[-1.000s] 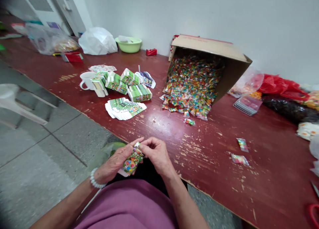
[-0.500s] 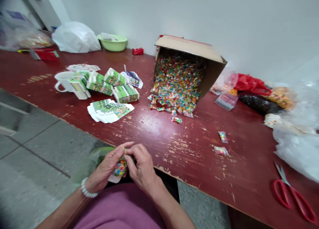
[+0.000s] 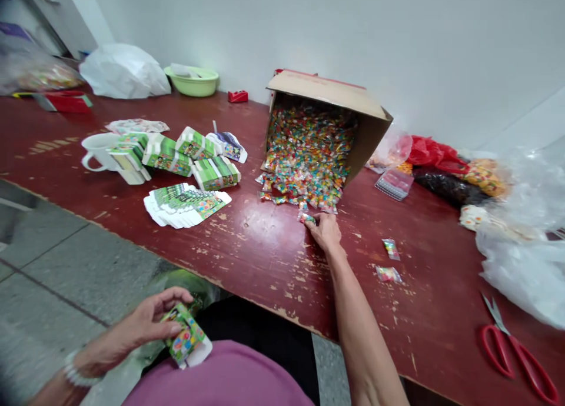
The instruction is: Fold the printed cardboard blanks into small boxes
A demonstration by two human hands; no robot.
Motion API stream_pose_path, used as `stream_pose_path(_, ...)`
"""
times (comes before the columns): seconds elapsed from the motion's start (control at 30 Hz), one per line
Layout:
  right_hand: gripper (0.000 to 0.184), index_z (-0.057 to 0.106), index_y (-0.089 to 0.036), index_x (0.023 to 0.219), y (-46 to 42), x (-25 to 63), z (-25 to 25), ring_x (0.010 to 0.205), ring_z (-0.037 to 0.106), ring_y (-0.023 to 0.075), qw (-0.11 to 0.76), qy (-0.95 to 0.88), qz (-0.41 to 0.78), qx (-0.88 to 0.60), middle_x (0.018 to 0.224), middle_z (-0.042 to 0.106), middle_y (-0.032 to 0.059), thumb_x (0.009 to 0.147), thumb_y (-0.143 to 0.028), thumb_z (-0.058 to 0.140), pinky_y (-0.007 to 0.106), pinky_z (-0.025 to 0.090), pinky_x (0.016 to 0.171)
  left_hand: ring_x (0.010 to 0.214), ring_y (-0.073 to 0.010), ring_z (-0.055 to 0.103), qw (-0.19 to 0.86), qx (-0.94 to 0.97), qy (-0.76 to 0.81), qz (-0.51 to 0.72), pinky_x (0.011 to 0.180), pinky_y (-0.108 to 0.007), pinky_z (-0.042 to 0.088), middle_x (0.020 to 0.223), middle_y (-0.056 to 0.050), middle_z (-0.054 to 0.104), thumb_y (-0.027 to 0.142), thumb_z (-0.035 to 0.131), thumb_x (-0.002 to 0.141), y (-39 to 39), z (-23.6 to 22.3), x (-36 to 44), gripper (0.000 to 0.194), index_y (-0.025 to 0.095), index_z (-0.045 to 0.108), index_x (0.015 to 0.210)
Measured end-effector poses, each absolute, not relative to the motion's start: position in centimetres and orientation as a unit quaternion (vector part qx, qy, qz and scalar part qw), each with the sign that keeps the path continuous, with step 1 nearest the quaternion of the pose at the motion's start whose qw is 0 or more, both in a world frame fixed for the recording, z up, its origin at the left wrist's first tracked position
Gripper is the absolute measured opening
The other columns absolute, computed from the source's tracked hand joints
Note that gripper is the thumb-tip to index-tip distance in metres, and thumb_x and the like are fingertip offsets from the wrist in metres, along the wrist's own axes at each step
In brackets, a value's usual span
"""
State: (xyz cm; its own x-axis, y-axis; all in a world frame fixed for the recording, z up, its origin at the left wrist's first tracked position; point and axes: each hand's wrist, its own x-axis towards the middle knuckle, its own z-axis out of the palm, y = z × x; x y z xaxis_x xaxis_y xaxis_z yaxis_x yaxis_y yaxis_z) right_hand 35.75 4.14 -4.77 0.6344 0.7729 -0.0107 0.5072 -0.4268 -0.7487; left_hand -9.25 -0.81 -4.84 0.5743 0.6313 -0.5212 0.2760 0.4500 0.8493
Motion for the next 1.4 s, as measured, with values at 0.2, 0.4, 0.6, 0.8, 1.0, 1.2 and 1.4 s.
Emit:
stream_pose_path(0.2, 0.031, 0.067, -0.02, 0.075, 3.2, 34.6, -5.1, 0.068, 0.058, 0.0183, 0.442, -0.372, 0.278, -0.768, 0.068, 0.064, 0.0004, 0.056, -0.041, 0.08, 0.029, 0.042, 0.065, 0.076, -0.0166, 0.056, 0.717, 0.575, 0.389, -0.072, 0.061, -0.021, 0.044, 0.086, -0.001, 0.062, 0.036, 0.079, 0.069, 1.1, -4.1, -11.0, 0.035, 0.021, 0.069, 0.099)
stream_pose_path(0.4, 0.047, 0.07, -0.017, 0.084, 1.1, 30.9, -3.2, 0.053, 0.054, 0.0109, 0.528, -0.343, 0.424, -0.651, 0.07, 0.068, 0.0012, 0.053, -0.05, 0.084, 0.024, 0.041, 0.05, 0.073, -0.0162, 0.063, 0.807, 0.469, 0.346, 0.094, 0.063, -0.023, 0.047, 0.088, -0.001, 0.065, 0.026, 0.068, 0.078, 0.9, -2.9, -8.1, 0.023, 0.02, 0.055, 0.096)
stream_pose_path(0.6, 0.047, 0.073, -0.019, 0.088, -1.7, 26.3, -1.2, 0.059, 0.062, 0.012, 0.538, -0.308, 0.526, -0.582, 0.075, 0.071, 0.0018, 0.053, -0.045, 0.089, 0.024, 0.048, 0.053, 0.075, -0.019, 0.067, 0.819, 0.404, 0.348, 0.212, 0.068, -0.034, 0.055, 0.103, -0.009, 0.066, 0.021, 0.061, 0.082, 0.6, -1.4, -4.2, 0.027, 0.019, 0.049, 0.106)
stream_pose_path(0.8, 0.039, 0.074, -0.019, 0.097, -3.6, 23.9, -0.5, 0.056, 0.058, 0.0085, 0.503, -0.312, 0.615, -0.521, 0.081, 0.072, 0.0017, 0.065, -0.037, 0.086, 0.022, 0.046, 0.054, 0.078, -0.016, 0.059, 0.799, 0.441, 0.345, 0.219, 0.063, -0.031, 0.057, 0.097, -0.003, 0.062, 0.017, 0.066, 0.076, 0.2, -0.6, -2.4, 0.029, 0.02, 0.053, 0.102)
stream_pose_path(1.0, 0.036, 0.074, -0.019, 0.095, -4.3, 22.6, 0.8, 0.053, 0.054, 0.0069, 0.464, -0.335, 0.637, -0.517, 0.074, 0.069, -0.0009, 0.066, -0.037, 0.085, 0.02, 0.042, 0.051, 0.077, -0.0152, 0.059, 0.802, 0.458, 0.329, 0.196, 0.065, -0.03, 0.056, 0.096, -0.004, 0.063, 0.021, 0.07, 0.076, -0.2, -0.2, -1.9, 0.03, 0.02, 0.054, 0.102)
stream_pose_path(1.2, 0.032, 0.074, -0.02, 0.096, -4.7, 21.8, 0.5, 0.059, 0.056, 0.0085, 0.471, -0.356, 0.63, -0.504, 0.083, 0.071, 0.0007, 0.07, -0.037, 0.082, 0.021, 0.045, 0.055, 0.073, -0.0135, 0.058, 0.795, 0.457, 0.331, 0.223, 0.062, -0.027, 0.054, 0.095, -0.003, 0.061, 0.028, 0.077, 0.074, -0.7, -0.2, -1.8, 0.046, 0.019, 0.057, 0.114)
stream_pose_path(1.4, 0.034, 0.071, -0.02, 0.096, -4.8, 21.2, 0.4, 0.061, 0.057, 0.0099, 0.482, -0.363, 0.615, -0.507, 0.078, 0.068, -0.0002, 0.07, -0.038, 0.082, 0.022, 0.045, 0.056, 0.069, -0.0111, 0.058, 0.796, 0.465, 0.329, 0.205, 0.061, -0.023, 0.052, 0.093, -0.003, 0.062, 0.033, 0.073, 0.08, -1.0, 0.0, -1.8, 0.041, 0.018, 0.06, 0.116)
